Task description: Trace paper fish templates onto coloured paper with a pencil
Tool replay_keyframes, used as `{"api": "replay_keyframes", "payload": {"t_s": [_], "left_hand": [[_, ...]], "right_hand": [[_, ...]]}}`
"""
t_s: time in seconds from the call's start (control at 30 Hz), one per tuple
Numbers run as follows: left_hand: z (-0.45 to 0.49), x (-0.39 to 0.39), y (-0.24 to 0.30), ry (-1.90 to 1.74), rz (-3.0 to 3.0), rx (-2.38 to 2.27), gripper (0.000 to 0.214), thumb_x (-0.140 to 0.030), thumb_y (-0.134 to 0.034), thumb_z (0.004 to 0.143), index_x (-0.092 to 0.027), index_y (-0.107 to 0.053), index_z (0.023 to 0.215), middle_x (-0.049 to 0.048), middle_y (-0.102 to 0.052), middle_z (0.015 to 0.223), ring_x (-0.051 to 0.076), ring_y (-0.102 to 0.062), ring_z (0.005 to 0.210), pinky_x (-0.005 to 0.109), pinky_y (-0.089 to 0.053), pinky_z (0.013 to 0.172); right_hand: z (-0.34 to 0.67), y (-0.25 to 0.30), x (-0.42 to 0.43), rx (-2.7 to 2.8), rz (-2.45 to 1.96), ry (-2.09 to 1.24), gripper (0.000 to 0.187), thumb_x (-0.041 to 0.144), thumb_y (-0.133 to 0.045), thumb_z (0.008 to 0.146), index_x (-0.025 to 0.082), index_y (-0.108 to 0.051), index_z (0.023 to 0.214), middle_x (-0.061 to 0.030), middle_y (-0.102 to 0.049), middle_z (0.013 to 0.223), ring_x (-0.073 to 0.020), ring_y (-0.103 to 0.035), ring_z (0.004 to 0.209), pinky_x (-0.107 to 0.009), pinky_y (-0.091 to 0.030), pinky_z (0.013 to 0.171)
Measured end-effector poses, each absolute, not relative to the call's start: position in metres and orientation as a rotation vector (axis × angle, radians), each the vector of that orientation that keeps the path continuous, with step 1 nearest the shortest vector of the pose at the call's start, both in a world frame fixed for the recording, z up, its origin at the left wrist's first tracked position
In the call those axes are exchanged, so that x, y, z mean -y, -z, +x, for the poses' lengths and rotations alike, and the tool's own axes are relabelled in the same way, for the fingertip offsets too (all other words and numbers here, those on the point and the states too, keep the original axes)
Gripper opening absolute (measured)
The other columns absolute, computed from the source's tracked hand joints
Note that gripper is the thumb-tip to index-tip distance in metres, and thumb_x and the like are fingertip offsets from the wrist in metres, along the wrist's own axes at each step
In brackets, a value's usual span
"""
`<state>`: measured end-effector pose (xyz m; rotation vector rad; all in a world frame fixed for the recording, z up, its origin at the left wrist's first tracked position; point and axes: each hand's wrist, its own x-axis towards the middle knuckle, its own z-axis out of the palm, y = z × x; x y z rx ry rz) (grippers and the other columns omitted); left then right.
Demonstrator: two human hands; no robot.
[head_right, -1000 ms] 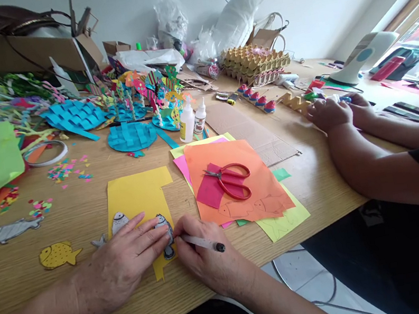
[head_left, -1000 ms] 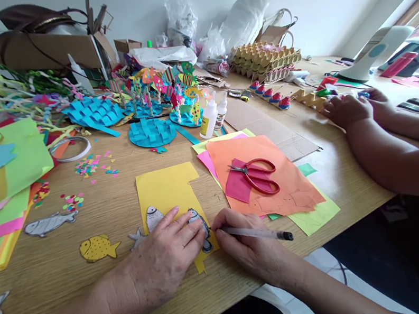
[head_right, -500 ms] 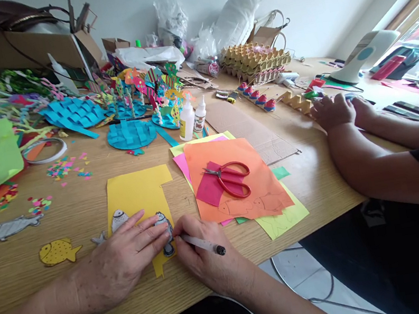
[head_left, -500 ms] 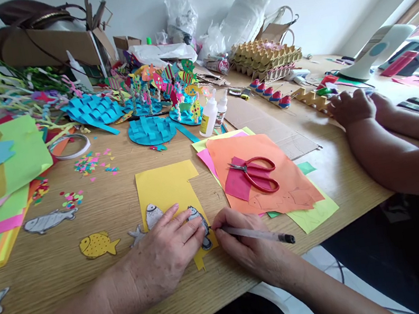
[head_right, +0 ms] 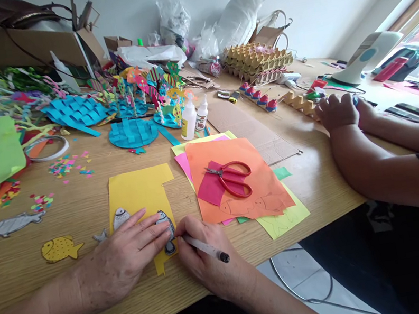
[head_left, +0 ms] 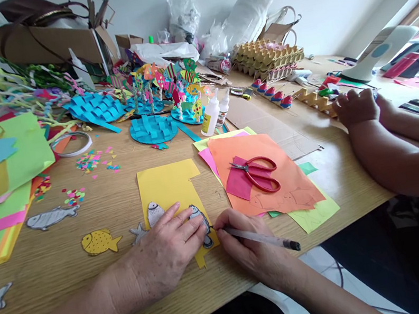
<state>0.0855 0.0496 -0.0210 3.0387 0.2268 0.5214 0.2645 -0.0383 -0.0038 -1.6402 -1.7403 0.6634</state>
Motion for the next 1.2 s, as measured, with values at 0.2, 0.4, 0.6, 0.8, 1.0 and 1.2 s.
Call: {"api": "replay_keyframes", "payload": {"t_s": [0.2,0.4,0.6,0.8,1.0,1.2], "left_hand": [[0.0843,-0.0493,0.0226,-0.507,3.028,-0.243,0.033,-0.009,-0.038,0.087,-0.009,-0.059,0.112,0.0102,-0.063,0.112,0.027,-0.052,0.111,0.046,-0.031,0.104],[0.0854,-0.0491,0.0216,-0.507,3.043,-0.250,0.032,-0.010,-0.041,0.086,-0.010,-0.060,0.112,0.0096,-0.063,0.112,0.025,-0.053,0.108,0.044,-0.029,0.105],[0.0865,-0.0492,0.0222,-0.522,3.040,-0.261,0.031,-0.011,-0.041,0.087,-0.010,-0.060,0.111,0.0092,-0.064,0.111,0.026,-0.053,0.108,0.044,-0.028,0.105],[0.0852,-0.0488,0.0217,-0.445,3.045,-0.262,0.032,-0.011,-0.043,0.086,-0.010,-0.058,0.114,0.0106,-0.063,0.111,0.025,-0.052,0.111,0.045,-0.028,0.106],[0.0837,-0.0491,0.0231,-0.474,3.043,-0.250,0.033,-0.011,-0.041,0.087,-0.010,-0.058,0.115,0.0100,-0.063,0.113,0.026,-0.051,0.112,0.045,-0.028,0.106],[0.0839,-0.0501,0.0208,-0.482,3.049,-0.220,0.030,-0.012,-0.042,0.087,-0.012,-0.060,0.111,0.0096,-0.063,0.111,0.027,-0.053,0.109,0.045,-0.030,0.104]], "right_hand": [[0.2656,0.0045,0.0402,1.758,-1.639,-0.635,0.011,0.013,-0.042,0.084,0.020,-0.048,0.077,0.0041,-0.051,0.059,-0.0106,-0.048,0.051,-0.020,-0.036,0.050],[0.2654,0.0053,0.0410,1.769,-1.620,-0.618,0.011,0.013,-0.043,0.085,0.020,-0.047,0.078,0.0050,-0.049,0.058,-0.0102,-0.047,0.050,-0.020,-0.035,0.049],[0.2628,0.0052,0.0423,1.784,-1.619,-0.594,0.012,0.013,-0.042,0.085,0.020,-0.048,0.078,0.0051,-0.049,0.058,-0.0101,-0.046,0.049,-0.021,-0.035,0.049],[0.2639,0.0041,0.0413,1.794,-1.617,-0.613,0.011,0.014,-0.042,0.085,0.021,-0.048,0.077,0.0050,-0.050,0.057,-0.0106,-0.046,0.048,-0.021,-0.035,0.048],[0.2643,0.0067,0.0405,1.759,-1.605,-0.589,0.011,0.014,-0.043,0.085,0.021,-0.048,0.078,0.0047,-0.051,0.058,-0.0109,-0.047,0.050,-0.021,-0.036,0.049],[0.2647,0.0076,0.0414,1.778,-1.593,-0.594,0.012,0.012,-0.043,0.084,0.020,-0.048,0.078,0.0048,-0.050,0.059,-0.0103,-0.047,0.050,-0.020,-0.035,0.049]]}}
